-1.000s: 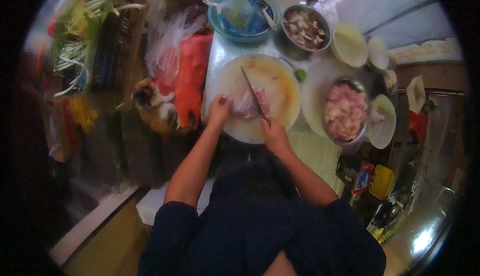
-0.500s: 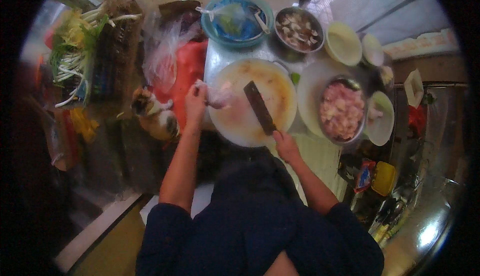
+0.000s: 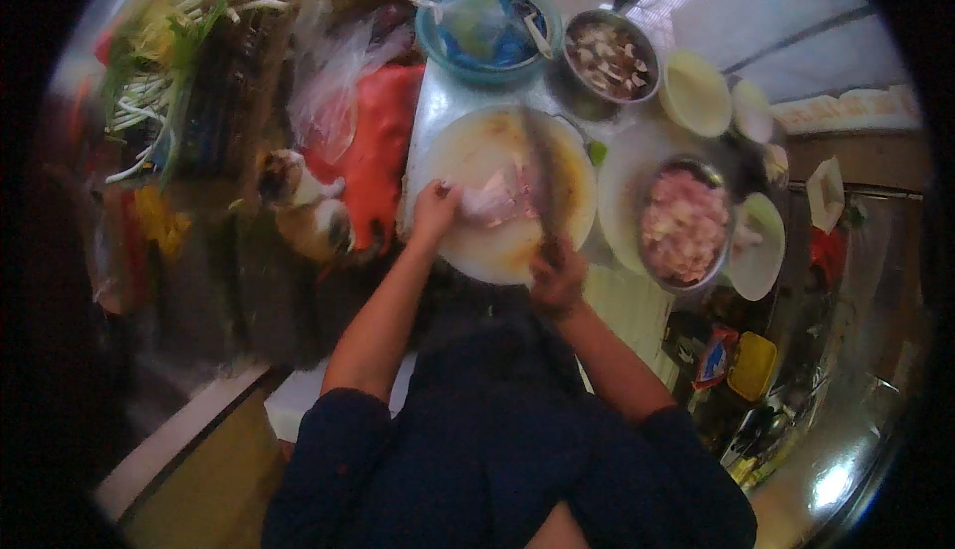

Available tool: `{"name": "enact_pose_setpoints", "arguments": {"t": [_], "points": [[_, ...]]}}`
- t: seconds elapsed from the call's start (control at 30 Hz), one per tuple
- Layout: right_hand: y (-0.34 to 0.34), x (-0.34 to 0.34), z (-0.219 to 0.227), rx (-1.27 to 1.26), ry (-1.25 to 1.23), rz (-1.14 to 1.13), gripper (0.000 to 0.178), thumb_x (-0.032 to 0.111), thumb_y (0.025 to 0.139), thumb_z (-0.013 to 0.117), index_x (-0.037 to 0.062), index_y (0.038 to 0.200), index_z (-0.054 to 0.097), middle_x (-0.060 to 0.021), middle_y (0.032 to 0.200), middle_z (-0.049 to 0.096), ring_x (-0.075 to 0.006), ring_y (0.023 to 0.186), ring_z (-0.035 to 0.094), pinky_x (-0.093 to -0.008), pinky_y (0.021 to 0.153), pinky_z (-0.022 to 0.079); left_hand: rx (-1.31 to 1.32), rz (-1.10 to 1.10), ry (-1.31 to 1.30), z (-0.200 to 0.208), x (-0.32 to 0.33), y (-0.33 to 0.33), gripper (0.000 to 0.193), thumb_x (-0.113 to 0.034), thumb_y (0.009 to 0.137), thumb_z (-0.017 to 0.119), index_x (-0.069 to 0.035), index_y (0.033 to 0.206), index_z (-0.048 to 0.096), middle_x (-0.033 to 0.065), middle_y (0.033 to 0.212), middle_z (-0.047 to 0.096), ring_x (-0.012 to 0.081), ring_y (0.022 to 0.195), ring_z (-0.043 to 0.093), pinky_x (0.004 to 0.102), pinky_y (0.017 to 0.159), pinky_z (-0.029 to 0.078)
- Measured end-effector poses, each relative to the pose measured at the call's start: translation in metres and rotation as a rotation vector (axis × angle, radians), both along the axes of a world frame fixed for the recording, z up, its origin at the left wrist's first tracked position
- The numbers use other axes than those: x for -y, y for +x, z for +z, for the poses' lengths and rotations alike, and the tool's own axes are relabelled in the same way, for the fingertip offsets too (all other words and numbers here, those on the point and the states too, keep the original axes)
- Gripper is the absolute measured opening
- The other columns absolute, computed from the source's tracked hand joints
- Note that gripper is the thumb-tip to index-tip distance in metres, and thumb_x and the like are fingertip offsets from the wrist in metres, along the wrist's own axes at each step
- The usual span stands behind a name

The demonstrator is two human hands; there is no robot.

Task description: The person uses a cleaver to chop raw meat on a cutting board and transfers the pieces into a metal bowl. A cat is present on the counter nearby during the task.

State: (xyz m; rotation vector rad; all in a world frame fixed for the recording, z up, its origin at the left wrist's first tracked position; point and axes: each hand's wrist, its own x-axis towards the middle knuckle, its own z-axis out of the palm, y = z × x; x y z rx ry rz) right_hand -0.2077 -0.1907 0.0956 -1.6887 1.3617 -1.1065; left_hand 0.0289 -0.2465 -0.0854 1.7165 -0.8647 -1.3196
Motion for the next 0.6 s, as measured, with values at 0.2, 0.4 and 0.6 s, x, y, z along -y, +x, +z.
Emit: {"name": "enact_pose_setpoints", "arguments": {"t": [0.2, 0.4, 0.6], "points": [[-0.007, 0.001, -0.072, -0.323, 0.742, 0.038, 0.050, 0.045, 0.105, 0.051, -0.0009, 0.114, 0.067, -0.0304, 0.106, 0.070, -0.0523, 0.103, 0.065, -0.0560, 0.090, 0.051, 0.293, 0.021, 0.001, 0.041, -0.009, -0.014, 0.028, -0.022, 0.095, 0.072, 0.003, 0.107, 0.069, 0.0161, 0.095, 0.075, 0.0268, 0.084, 0.070, 0.0389, 0.079, 0.055], [-0.020, 0.005, -0.066, -0.246, 0.704, 0.022, 0.051, 0.047, 0.105, 0.053, -0.0003, 0.108, 0.071, -0.0295, 0.097, 0.071, -0.0499, 0.098, 0.068, -0.0540, 0.085, 0.051, 0.137, 0.218, -0.194, 0.075, 0.031, 0.032, 0.028, -0.022, 0.097, 0.071, 0.004, 0.108, 0.069, 0.0156, 0.094, 0.075, 0.0253, 0.083, 0.071, 0.0388, 0.078, 0.056], [-0.019, 0.029, 0.000, -0.268, 0.728, -0.022, 0.046, 0.044, 0.105, 0.055, 0.0023, 0.116, 0.072, -0.0255, 0.090, 0.071, -0.0451, 0.087, 0.070, -0.0490, 0.077, 0.052, 0.006, -0.027, 0.037, 0.042, 0.016, 0.001, 0.032, -0.027, 0.094, 0.073, 0.002, 0.108, 0.069, 0.0138, 0.095, 0.076, 0.0235, 0.083, 0.073, 0.0383, 0.078, 0.057]]}}
